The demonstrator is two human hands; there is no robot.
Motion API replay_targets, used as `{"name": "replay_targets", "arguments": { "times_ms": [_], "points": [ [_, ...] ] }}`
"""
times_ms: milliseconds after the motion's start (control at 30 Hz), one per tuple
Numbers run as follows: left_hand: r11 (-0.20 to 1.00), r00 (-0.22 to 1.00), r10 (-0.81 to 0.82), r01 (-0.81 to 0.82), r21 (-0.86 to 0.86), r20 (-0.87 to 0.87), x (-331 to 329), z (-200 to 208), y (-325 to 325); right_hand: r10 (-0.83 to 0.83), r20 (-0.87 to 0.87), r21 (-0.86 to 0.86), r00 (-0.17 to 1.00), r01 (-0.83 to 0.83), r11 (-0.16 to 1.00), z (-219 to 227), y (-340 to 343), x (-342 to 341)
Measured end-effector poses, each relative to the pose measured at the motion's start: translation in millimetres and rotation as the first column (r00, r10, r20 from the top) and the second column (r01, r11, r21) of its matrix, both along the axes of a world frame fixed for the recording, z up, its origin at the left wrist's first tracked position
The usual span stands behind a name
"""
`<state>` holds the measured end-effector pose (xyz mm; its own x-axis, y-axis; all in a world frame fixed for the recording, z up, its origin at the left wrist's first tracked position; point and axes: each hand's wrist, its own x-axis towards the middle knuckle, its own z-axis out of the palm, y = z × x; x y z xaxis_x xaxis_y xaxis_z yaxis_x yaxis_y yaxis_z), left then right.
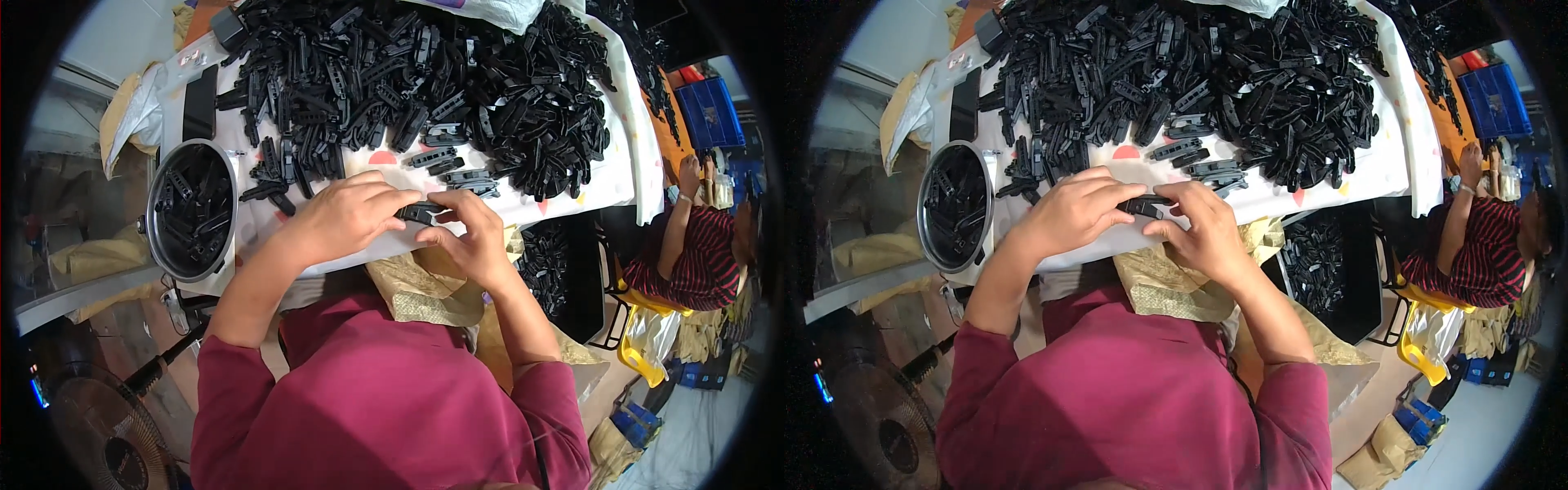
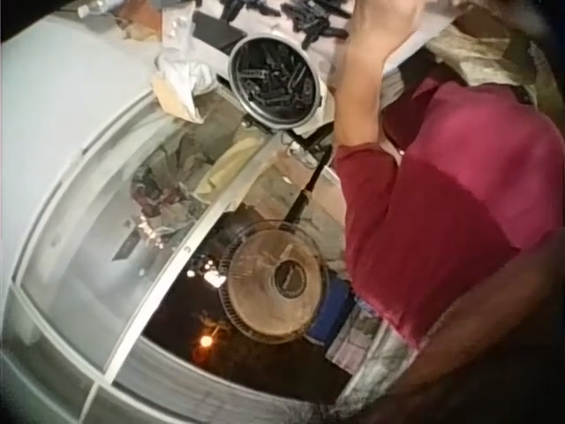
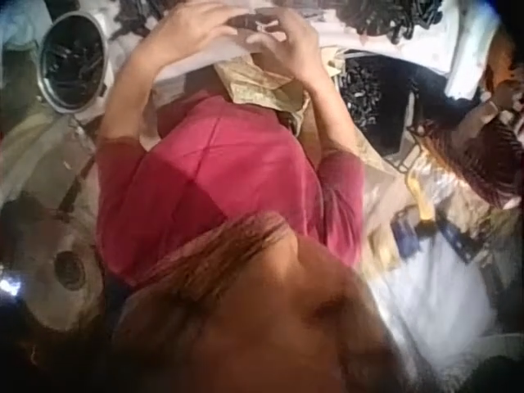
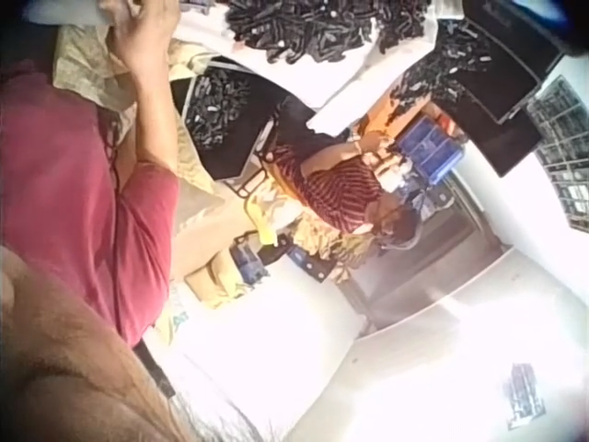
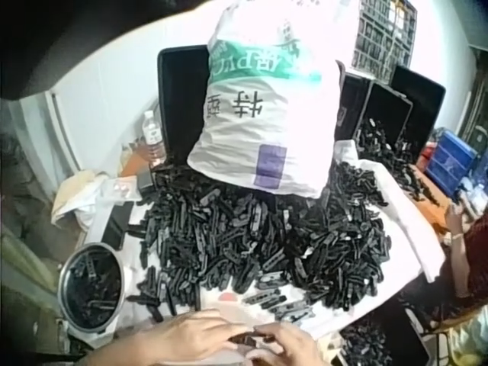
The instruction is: Inspecting and sorting small black plastic components from a pile into a metal bowl.
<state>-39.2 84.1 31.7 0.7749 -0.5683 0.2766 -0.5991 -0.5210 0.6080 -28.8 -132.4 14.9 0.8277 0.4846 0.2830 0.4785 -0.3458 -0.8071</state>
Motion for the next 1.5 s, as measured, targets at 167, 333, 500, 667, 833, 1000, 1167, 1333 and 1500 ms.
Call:
{"name": "replay_targets", "arguments": {
  "times_ms": [167, 333, 500, 667, 833, 1000, 1167, 1333, 1500],
  "points": [
    [0.995, 0.987, 0.095, -0.096, 0.003, -0.126, -4.5, -8.7, -5.4, 0.090, 0.019, -0.178, 0.996, -0.086, 0.980, -3.4, -6.0, 20.0],
    [0.848, 0.841, 0.474, -0.516, -0.120, -0.260, 29.2, -42.7, -19.2, -0.028, 0.332, -0.544, 0.943, 0.215, 0.811, -21.8, 0.7, 52.7],
    [0.911, 0.926, 0.376, -0.373, 0.176, 0.020, 60.3, -53.3, -49.0, 0.005, 0.481, -0.558, 0.876, 0.302, 0.773, -32.1, 7.7, 54.4],
    [0.867, 0.945, 0.309, -0.327, 0.377, 0.109, 58.5, -48.0, -50.8, 0.090, 0.481, -0.594, 0.872, 0.248, 0.765, -40.8, -1.2, 57.5],
    [0.804, 0.797, 0.593, -0.579, 0.134, -0.115, 37.3, -46.1, -27.8, -0.026, 0.575, -0.444, 0.818, 0.339, 0.829, -30.0, 5.6, 51.9],
    [0.398, 0.618, 0.221, -0.764, -0.508, -0.755, 19.7, -34.2, -24.7, 0.038, -0.456, 0.663, 0.889, 0.311, 0.681, -2.9, 21.3, 23.3],
    [0.316, 0.774, 0.045, -0.610, -0.726, -0.631, 2.0, -24.4, -36.2, 0.151, -0.427, 0.761, 0.892, 0.264, 0.593, 7.7, 37.1, -15.2],
    [0.616, 0.898, 0.187, -0.424, -0.664, -0.399, -8.9, -15.1, -29.8, -0.012, -0.213, 0.705, 0.977, 0.163, 0.690, 8.3, 35.5, -16.5],
    [0.772, 0.993, 0.112, -0.073, -0.632, 0.022, 2.9, -10.0, -16.6, 0.066, -0.344, 0.699, 0.937, 0.208, 0.684, 11.8, 34.7, -24.2]
  ]
}}
